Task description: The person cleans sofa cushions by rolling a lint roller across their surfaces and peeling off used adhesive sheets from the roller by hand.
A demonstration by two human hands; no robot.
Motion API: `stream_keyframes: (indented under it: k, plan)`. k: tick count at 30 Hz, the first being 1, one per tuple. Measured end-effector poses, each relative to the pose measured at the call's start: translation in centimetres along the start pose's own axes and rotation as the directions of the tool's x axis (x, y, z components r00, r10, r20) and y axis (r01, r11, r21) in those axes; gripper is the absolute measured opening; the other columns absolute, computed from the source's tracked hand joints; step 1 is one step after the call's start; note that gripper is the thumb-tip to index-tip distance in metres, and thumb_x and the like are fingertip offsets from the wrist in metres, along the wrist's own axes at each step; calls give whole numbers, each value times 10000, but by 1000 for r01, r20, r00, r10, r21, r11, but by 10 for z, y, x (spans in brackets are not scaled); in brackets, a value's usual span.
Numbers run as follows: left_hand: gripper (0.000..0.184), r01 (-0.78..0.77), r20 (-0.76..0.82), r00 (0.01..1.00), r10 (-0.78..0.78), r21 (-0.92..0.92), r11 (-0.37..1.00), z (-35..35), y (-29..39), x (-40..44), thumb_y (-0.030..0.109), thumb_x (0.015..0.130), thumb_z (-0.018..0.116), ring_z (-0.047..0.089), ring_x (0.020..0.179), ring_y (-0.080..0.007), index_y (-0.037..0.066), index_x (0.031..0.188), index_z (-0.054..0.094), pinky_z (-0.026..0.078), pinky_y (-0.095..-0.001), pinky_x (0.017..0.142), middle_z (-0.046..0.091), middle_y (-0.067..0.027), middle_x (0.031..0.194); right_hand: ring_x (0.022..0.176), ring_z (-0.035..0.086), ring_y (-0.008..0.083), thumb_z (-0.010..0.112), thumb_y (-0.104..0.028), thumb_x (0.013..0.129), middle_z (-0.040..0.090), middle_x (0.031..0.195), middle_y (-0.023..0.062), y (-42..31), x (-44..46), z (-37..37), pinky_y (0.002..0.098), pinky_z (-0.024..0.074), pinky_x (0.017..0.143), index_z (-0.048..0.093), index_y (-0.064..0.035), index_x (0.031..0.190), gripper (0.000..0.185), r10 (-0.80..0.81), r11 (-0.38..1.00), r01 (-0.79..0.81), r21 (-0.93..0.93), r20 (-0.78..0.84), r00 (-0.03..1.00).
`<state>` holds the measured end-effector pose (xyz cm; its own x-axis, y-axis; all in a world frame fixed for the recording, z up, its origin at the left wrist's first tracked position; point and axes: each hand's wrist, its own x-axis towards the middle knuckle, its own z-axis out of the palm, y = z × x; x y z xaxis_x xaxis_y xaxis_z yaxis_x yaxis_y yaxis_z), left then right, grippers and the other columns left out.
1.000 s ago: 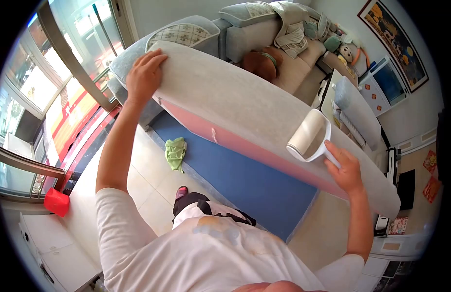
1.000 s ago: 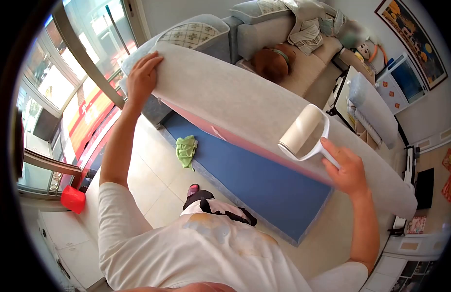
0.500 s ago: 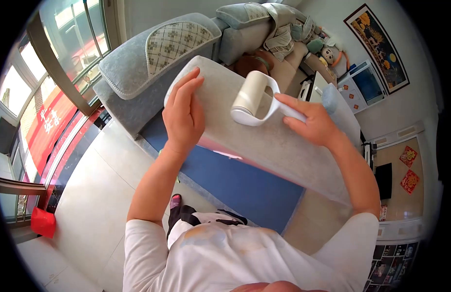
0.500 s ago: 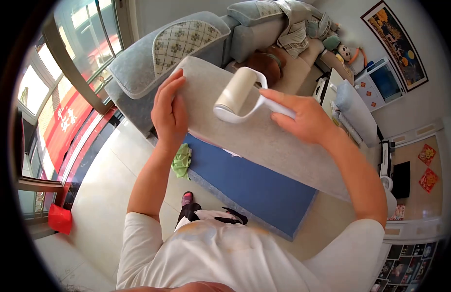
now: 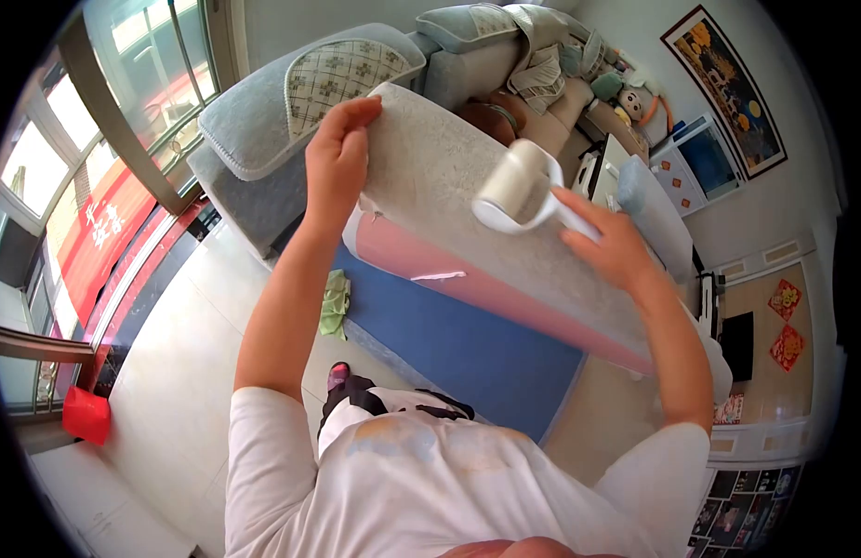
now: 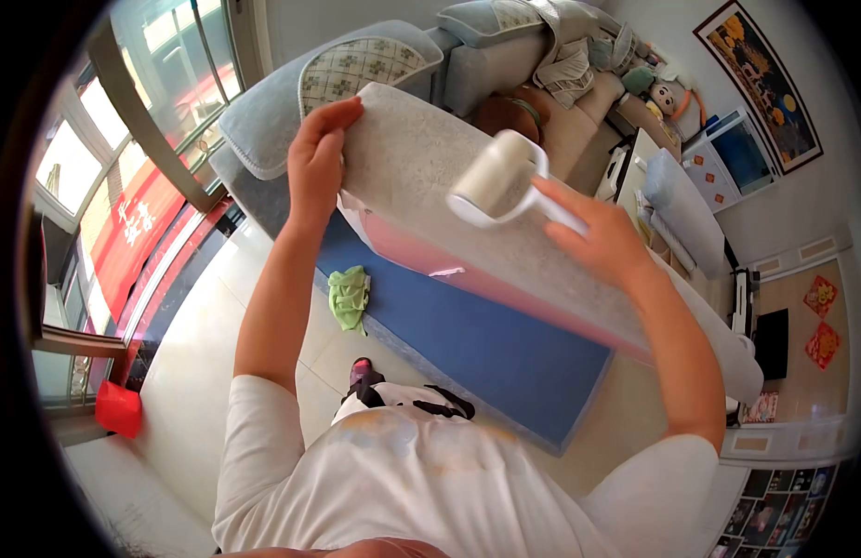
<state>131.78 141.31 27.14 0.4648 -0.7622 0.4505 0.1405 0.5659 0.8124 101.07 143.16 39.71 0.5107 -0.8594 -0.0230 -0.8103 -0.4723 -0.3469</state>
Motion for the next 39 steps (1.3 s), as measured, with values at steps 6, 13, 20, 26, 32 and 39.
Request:
stream_keyframes:
  k: [6, 13, 20, 26, 32, 39]
  plan:
    - [341, -276, 432, 897, -94, 714, 644, -11, 9, 49, 63, 790, 439, 601, 999, -225, 151, 1021, 675, 451, -293, 881, 658, -15, 1056, 939, 613, 294, 642, -109, 763, 613, 1077, 170, 73, -125, -7, 332, 469, 818, 554, -137, 1225, 471, -15, 995, -3, -102, -171, 985]
    - [507, -677, 729, 684, 33, 617, 400, -28, 1, 78, -48, 725, 427, 492, 1181, -197, 232, 1075, 666, 404, -320, 986, 531, 26, 1283, 688, 569, 265, 681, -75, 725, 577, 792, 97, 80, -197, -7, 352, 465, 639, 589, -158, 1187, 479, -82, 914, -22, -406, -237, 968]
    - [425, -266, 663, 735, -146, 479, 836, -35, -16, 89, -94, 811, 413, 456, 1217, -207, 114, 1087, 660, 386, -282, 999, 478, -50, 1341, 564, 514, 209, 696, -21, 699, 509, 701, 52, 66, -149, 13, 328, 444, 532, 604, -208, 1173, 517, -228, 883, 63, -464, -308, 924]
    - [316, 85, 709, 698, -100, 57, 995, -39, -38, 81, -6, 925, 383, 368, 1282, -191, 32, 1139, 612, 290, -271, 1053, 431, -77, 1375, 541, 501, 186, 705, -22, 695, 495, 676, 36, 13, -77, 28, 309, 434, 506, 611, -224, 1163, 519, -317, 874, 162, -459, -283, 905]
    - [289, 194, 727, 685, -47, -119, 974, -19, -55, 76, 11, 920, 421, 369, 1281, -186, 50, 1122, 624, 292, -274, 1052, 433, -71, 1372, 502, 459, 165, 690, -20, 709, 437, 628, 21, -40, -8, 35, 304, 408, 470, 604, -261, 1171, 528, -428, 823, 289, -489, -200, 881]
    - [265, 255, 755, 655, -27, -187, 949, -15, -66, 78, 19, 900, 471, 399, 1259, -190, 59, 1104, 635, 324, -304, 1034, 459, -68, 1350, 492, 456, 172, 681, -29, 695, 412, 616, 19, -101, 60, 64, 305, 403, 455, 593, -289, 1182, 559, -513, 759, 369, -536, -143, 847]
